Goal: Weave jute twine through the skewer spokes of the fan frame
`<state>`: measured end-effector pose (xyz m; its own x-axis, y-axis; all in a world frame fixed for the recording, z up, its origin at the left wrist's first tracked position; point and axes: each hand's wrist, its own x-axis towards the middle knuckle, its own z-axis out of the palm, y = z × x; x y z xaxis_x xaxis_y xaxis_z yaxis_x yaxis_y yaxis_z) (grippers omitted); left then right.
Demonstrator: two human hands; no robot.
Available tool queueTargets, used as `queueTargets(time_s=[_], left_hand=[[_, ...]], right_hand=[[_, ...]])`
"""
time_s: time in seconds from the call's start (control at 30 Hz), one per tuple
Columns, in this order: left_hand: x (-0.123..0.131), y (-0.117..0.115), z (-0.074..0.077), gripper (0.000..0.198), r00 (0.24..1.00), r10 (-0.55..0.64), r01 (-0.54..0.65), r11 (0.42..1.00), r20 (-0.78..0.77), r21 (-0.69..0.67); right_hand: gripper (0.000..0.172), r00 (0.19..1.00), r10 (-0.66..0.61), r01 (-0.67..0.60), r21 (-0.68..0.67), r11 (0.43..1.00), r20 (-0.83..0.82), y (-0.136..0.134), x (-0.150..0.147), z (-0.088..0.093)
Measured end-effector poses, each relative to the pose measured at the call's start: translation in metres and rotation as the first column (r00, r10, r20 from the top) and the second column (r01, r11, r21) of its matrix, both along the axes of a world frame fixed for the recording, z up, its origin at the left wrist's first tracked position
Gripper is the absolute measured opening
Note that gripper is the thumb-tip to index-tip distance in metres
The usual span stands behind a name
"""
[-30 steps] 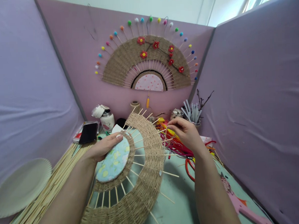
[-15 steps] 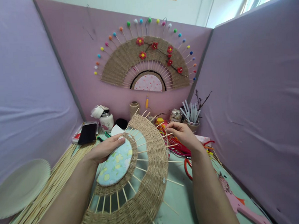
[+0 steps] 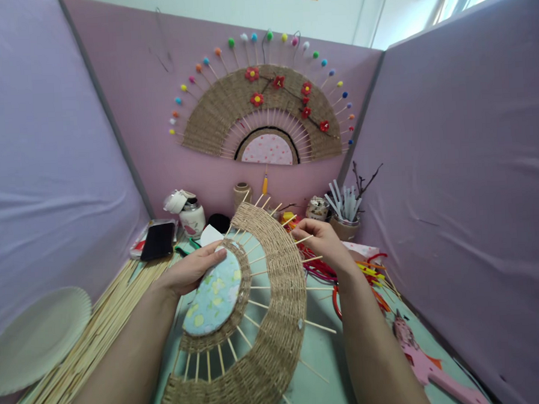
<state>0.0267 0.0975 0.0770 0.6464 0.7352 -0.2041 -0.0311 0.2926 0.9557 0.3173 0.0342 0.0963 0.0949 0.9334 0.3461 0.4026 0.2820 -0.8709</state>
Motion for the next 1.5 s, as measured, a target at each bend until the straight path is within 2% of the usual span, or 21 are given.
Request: queueTargets(time_s=[0.17, 0.47, 0.97, 1.13, 1.27, 1.5], left_hand=[[0.002, -0.001, 0.0, 0.048, 1.0, -0.013, 0.013, 1.0, -0.003, -0.004], [0.003, -0.001, -0.001, 0.051, 1.0, -0.031, 0.031, 1.0, -0.006, -0.003], [0.004, -0.003, -0.003, 0.049, 0.998, -0.066, 0.066, 0.998, 0.007, -0.002], [0.004, -0.003, -0.002, 0.053, 0.999, -0.046, 0.046, 0.999, -0.013, 0.001], [0.008, -0.005, -0.005, 0.05, 0.997, -0.077, 0.077, 0.997, -0.031, 0.006], [0.021, -0.013, -0.01, 0.047, 0.988, -0.151, 0.151, 0.989, -0.034, -0.013]], right_hand=[[0.022, 0.996, -0.091, 0.089, 0.091, 0.992, 0.014, -0.002, 0.0, 0.003], [0.014, 0.992, -0.121, 0.11, 0.243, 0.964, 0.03, -0.002, 0.009, 0.005], [0.021, 0.988, -0.147, 0.134, 0.217, 0.967, 0.046, -0.003, 0.014, 0.004], [0.016, 0.989, -0.107, 0.088, 0.177, 0.98, 0.1, -0.001, 0.017, 0.002], [0.014, 0.985, -0.089, 0.06, 0.191, 0.98, 0.146, 0.0, 0.023, 0.0], [0.02, 0.975, -0.191, 0.164, 0.211, 0.964, 0.114, -0.003, 0.033, -0.003]])
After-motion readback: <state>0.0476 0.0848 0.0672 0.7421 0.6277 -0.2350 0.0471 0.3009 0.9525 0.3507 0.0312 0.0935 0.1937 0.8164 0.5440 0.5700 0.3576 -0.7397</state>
